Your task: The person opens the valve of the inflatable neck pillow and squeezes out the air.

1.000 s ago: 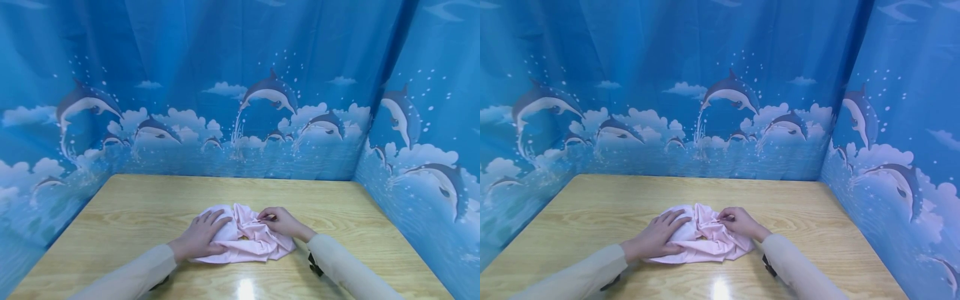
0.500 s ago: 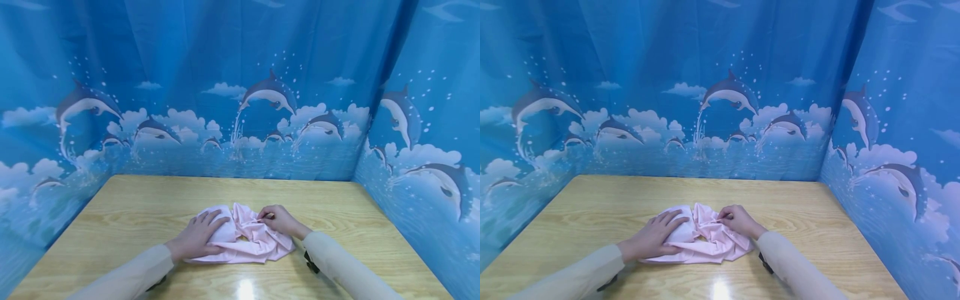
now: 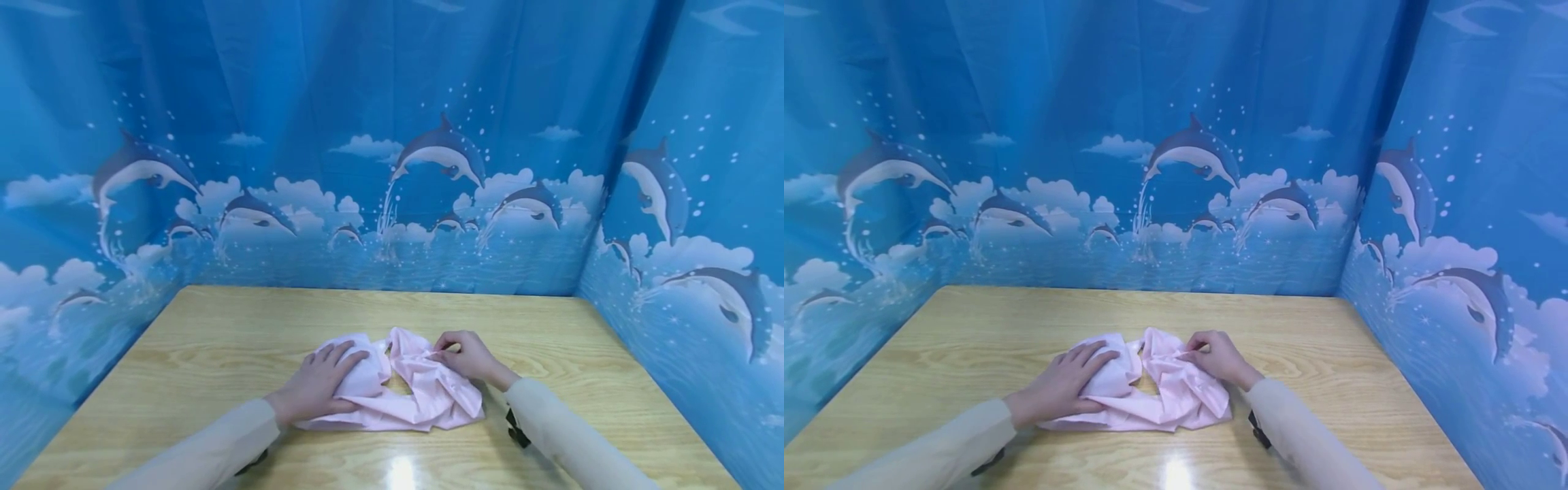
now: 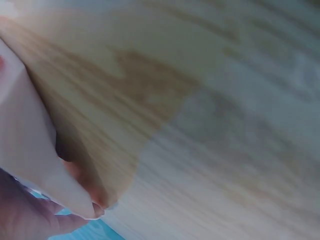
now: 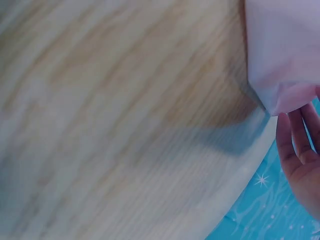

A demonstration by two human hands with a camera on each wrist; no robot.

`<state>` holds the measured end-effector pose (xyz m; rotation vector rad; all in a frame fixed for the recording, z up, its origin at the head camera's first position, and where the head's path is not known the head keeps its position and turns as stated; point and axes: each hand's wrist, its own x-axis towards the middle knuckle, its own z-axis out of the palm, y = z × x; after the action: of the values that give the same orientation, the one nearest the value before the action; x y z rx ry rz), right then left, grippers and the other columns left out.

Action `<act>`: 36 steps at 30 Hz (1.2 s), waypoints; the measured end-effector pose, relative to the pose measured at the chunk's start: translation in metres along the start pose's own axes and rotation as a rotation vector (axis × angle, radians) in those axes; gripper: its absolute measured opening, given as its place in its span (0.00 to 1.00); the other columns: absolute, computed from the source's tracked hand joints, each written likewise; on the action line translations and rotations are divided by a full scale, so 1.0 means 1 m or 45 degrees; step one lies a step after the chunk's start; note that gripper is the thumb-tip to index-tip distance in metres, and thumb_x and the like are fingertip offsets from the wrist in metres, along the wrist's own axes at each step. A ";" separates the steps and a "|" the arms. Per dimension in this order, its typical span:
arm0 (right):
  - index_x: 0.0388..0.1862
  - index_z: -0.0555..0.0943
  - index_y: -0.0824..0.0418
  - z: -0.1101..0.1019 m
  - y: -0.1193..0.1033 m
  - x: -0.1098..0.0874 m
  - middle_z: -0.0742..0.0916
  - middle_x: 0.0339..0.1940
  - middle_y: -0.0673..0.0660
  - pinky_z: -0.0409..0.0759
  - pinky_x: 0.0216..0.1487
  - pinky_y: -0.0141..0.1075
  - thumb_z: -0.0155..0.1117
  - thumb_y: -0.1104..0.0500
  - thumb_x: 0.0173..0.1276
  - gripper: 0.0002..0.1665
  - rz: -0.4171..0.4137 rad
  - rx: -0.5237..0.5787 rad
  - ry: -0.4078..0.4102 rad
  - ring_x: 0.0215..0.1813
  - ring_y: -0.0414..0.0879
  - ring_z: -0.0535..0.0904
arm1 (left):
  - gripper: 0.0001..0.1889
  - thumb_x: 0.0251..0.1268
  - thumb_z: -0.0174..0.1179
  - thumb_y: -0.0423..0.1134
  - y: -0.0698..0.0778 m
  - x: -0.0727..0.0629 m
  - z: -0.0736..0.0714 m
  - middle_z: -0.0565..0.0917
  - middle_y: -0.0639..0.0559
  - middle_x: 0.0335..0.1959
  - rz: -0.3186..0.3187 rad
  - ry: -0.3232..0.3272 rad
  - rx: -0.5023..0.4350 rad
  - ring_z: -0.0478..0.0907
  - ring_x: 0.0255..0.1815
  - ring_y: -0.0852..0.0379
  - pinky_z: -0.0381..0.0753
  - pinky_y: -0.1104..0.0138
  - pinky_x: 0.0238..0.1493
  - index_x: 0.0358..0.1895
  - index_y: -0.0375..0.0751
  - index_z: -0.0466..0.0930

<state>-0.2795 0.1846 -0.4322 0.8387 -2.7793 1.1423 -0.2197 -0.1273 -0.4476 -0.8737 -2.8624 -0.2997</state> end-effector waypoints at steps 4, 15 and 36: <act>0.26 0.81 0.59 -0.006 0.003 -0.003 0.85 0.29 0.51 0.79 0.38 0.31 0.63 0.64 0.58 0.03 0.072 -0.043 0.036 0.37 0.43 0.79 | 0.45 0.44 0.57 0.70 -0.003 -0.001 0.000 0.61 0.43 0.67 -0.032 0.015 0.007 0.62 0.63 0.34 0.69 0.39 0.51 0.68 0.57 0.56; 0.28 0.80 0.63 -0.017 0.015 -0.006 0.85 0.29 0.51 0.78 0.42 0.37 0.62 0.64 0.60 0.03 0.210 -0.082 0.123 0.39 0.45 0.79 | 0.46 0.44 0.57 0.71 -0.008 -0.002 -0.004 0.61 0.41 0.67 -0.081 0.008 0.010 0.62 0.63 0.34 0.68 0.38 0.52 0.68 0.56 0.55; 0.33 0.79 0.63 -0.027 0.023 -0.003 0.84 0.34 0.56 0.79 0.40 0.37 0.59 0.66 0.60 0.03 0.376 -0.035 0.227 0.37 0.47 0.79 | 0.46 0.46 0.59 0.67 -0.016 -0.002 -0.010 0.58 0.40 0.68 -0.061 -0.036 -0.089 0.60 0.63 0.32 0.65 0.36 0.53 0.69 0.56 0.53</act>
<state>-0.2926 0.2175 -0.4281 0.3104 -2.8228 1.1454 -0.2263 -0.1439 -0.4409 -0.8287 -2.9185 -0.3986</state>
